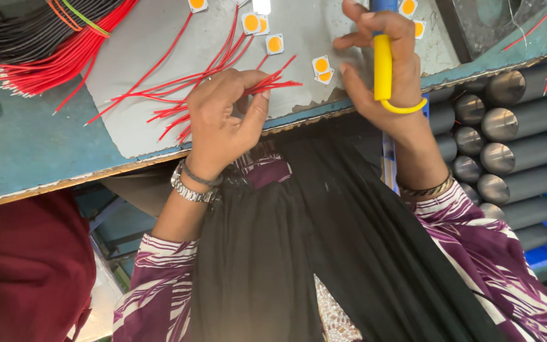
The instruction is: The person holds a bundle of red insulated wires and dips their stripped ends one at a time into a small blue container of flux paste. They then use a soldering iron to tin the fluxed wire ends, working through the bundle at the workbench.
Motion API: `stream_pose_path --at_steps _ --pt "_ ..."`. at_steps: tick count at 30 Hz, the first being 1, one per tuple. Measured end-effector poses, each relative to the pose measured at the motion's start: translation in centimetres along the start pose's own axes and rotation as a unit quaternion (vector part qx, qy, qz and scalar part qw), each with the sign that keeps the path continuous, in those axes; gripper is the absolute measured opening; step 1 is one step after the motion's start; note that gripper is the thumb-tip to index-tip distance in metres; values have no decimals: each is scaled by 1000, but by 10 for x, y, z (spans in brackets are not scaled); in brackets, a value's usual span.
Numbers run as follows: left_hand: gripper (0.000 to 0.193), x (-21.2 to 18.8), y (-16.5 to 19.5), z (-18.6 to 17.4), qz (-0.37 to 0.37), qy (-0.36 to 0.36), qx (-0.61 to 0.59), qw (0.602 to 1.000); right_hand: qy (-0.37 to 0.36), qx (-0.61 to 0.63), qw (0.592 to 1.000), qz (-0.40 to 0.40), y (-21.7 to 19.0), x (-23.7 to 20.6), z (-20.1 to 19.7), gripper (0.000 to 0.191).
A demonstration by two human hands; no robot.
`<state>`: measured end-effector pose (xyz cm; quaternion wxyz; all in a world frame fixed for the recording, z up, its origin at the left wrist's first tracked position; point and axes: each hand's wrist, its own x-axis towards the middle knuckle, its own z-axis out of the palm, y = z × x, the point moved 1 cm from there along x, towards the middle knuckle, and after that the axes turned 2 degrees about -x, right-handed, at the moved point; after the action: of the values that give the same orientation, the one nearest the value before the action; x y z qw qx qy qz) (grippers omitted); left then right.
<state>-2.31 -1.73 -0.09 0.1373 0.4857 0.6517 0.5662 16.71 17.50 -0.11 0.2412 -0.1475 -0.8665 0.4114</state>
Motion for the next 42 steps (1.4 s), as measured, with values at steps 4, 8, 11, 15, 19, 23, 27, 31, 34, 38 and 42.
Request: stream_pose_path --at_steps 4,8,11,15,19,23,27,31,34,38,42 --pt "11 -1 -1 1 -18 -9 10 1000 -48 -44 997 -49 5 4 -5 60" --pt "18 -3 -2 1 3 -13 12 1000 -70 -70 992 -77 3 11 -5 57" --pt "21 -2 -2 1 34 -19 23 999 -68 -92 989 -91 0 17 -3 53" --pt "16 -2 -1 2 31 -33 41 998 -66 -121 983 -118 -4 25 -3 52" --pt "14 -2 -1 3 38 -35 68 996 -64 -120 982 -134 -8 31 -1 52" --pt "15 -1 -1 3 63 -41 89 993 -77 -130 978 -143 -12 32 10 51" --pt "15 -2 -1 4 94 -46 117 988 -79 -162 967 -183 -15 25 19 55" --pt "19 -3 -2 5 127 -65 151 978 -50 -164 966 -191 -15 11 25 58" --pt "18 -5 -2 5 135 -82 175 972 -33 -143 972 -186 -11 5 27 59" --pt "21 -7 -2 5 145 -95 187 967 -25 -122 978 -169 -8 2 30 56" --pt "22 -8 -3 4 136 -129 173 967 -10 -128 976 -175 -9 0 34 56"
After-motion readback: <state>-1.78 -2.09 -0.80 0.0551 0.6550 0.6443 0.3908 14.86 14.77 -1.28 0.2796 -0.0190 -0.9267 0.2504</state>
